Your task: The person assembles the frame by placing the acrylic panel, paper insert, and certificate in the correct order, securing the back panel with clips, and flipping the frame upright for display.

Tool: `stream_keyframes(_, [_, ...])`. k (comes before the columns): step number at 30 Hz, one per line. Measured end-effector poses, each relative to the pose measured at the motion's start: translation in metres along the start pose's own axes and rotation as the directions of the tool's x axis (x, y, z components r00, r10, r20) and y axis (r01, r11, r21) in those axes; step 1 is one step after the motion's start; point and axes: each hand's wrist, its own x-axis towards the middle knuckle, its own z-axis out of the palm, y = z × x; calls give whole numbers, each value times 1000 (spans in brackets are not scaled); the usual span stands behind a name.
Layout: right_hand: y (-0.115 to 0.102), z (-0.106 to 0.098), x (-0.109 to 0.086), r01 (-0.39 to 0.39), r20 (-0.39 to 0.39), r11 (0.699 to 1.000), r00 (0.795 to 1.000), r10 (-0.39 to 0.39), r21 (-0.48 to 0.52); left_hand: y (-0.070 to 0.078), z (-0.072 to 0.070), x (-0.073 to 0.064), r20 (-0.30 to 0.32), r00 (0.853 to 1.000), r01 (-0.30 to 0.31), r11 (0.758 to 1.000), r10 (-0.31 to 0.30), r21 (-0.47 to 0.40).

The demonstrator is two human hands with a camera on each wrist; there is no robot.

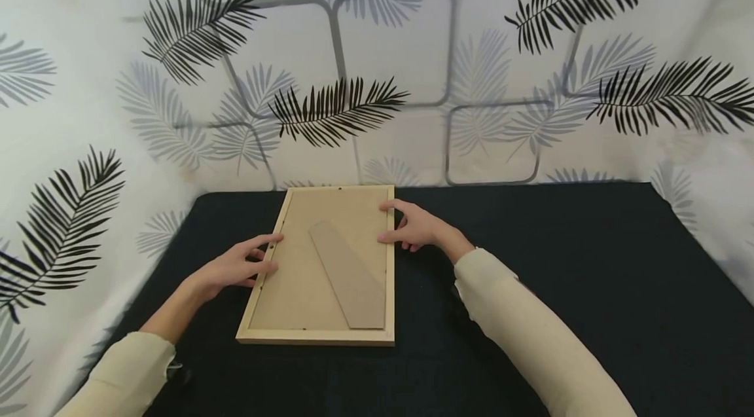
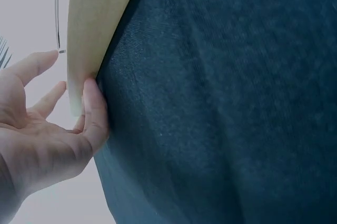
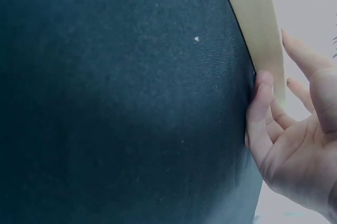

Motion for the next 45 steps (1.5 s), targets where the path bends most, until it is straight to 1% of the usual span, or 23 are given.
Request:
stream_keyframes(6, [-1, 1, 1, -8, -8, 1000, 1000, 8, -14, -1, 1, 1, -6, 1000, -7, 1000, 7, 25])
stream_keyframes(11, [-1, 5, 0, -7, -37, 1000, 999, 7, -23, -3, 1, 1, -39, 999, -6, 1000, 8, 30])
stream_keyframes(15, [1, 7, -2, 26, -55, 999, 998, -28, -38, -5, 4, 1, -65, 998, 6, 1000, -5, 22])
stream_keyframes(19, [7, 7, -5, 90, -50, 995, 995, -92, -38, -5, 6, -2, -74, 997, 1, 1000, -1, 4])
stream_keyframes(23, [13, 4, -11, 141, -22, 990, 990, -140, 18, -5, 6, -8, -64, 998, -16, 1000, 15, -9])
stream_keyframes(25, [14, 2, -16, 142, -3, 989, 990, -142, 51, -6, 5, -11, -46, 999, -26, 999, 25, -19])
stream_keyframes(27, [14, 1, -20, 145, 27, 987, 989, -147, 64, -8, 4, -14, -25, 999, -34, 999, 33, -33])
stream_keyframes(30, [13, 2, -24, 157, 82, 987, 984, -160, 42, -10, 3, -18, -1, 999, -40, 998, 40, -57])
stream_keyframes(33, [11, 5, -26, 185, 128, 983, 975, -184, 4, -10, 4, -21, 2, 999, -44, 997, 45, -64])
stream_keyframes(36, [9, 9, -27, 202, 141, 979, 970, -197, -19, -11, 5, -20, -9, 999, -44, 997, 43, -67])
stream_keyframes(39, [7, 11, -28, 217, 151, 976, 966, -212, -20, -12, 6, -19, -17, 999, -38, 997, 37, -65])
stream_keyframes(41, [6, 10, -29, 210, 169, 978, 964, -205, -11, -12, 7, -19, -18, 999, -33, 997, 32, -63])
stream_keyframes(45, [4, 8, -30, 163, 206, 987, 965, -162, 11, -12, 7, -18, -25, 999, -24, 998, 23, -49])
